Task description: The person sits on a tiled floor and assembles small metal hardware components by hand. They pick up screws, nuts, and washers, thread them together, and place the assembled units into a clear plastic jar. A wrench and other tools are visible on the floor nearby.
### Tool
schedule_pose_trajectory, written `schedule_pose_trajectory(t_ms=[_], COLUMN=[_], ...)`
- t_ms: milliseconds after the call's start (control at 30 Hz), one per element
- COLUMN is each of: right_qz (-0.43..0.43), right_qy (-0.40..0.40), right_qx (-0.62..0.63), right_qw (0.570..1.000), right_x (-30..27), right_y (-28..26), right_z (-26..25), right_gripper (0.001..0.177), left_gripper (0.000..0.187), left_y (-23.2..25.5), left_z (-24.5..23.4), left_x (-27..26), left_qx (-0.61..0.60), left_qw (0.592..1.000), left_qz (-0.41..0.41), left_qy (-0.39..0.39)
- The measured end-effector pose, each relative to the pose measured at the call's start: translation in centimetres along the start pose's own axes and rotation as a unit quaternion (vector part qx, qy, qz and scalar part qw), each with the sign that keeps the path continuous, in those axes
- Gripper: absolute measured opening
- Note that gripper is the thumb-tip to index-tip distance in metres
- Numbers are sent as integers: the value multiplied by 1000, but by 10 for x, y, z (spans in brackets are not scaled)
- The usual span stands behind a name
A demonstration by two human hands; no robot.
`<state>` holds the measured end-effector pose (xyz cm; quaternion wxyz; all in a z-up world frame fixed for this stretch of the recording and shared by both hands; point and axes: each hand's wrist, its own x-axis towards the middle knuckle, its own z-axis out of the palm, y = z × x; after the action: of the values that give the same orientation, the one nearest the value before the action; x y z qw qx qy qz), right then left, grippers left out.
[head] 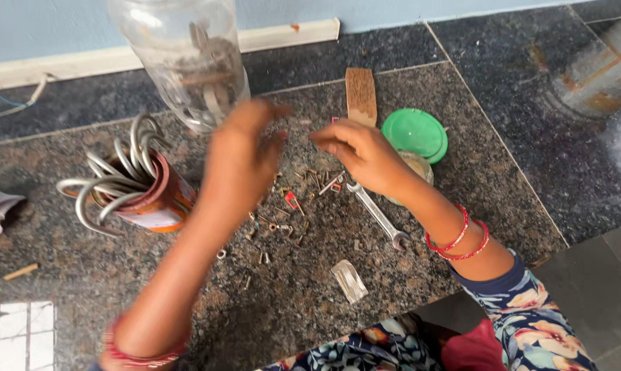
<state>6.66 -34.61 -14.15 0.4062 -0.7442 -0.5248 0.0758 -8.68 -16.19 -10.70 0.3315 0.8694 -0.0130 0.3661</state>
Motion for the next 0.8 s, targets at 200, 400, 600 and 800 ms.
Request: schedule_pose_trajectory(t_ms=[200, 400, 600, 800], right_qz=[-18, -92, -110, -85], right_qy=[-11, 0, 3, 9], right_qx=[-87, -148, -177, -182], right_qw=[996, 985, 978, 980], right_x=[-23, -21, -23, -23], right_y=[38, 29, 28, 33], right_z=[24, 42, 46, 47], right_gripper=[21, 28, 21, 8], left_gripper=[28, 34, 36, 30], left_y=[-16, -46, -58, -60], left_z=[59, 60, 44, 52], left_x=[-60, -81, -83, -84], left_qx=[32, 173, 178, 244], left_qw=[993, 977, 964, 952], left_qz=[-98, -96, -129, -106], left_qy=[-57, -76, -150, -153])
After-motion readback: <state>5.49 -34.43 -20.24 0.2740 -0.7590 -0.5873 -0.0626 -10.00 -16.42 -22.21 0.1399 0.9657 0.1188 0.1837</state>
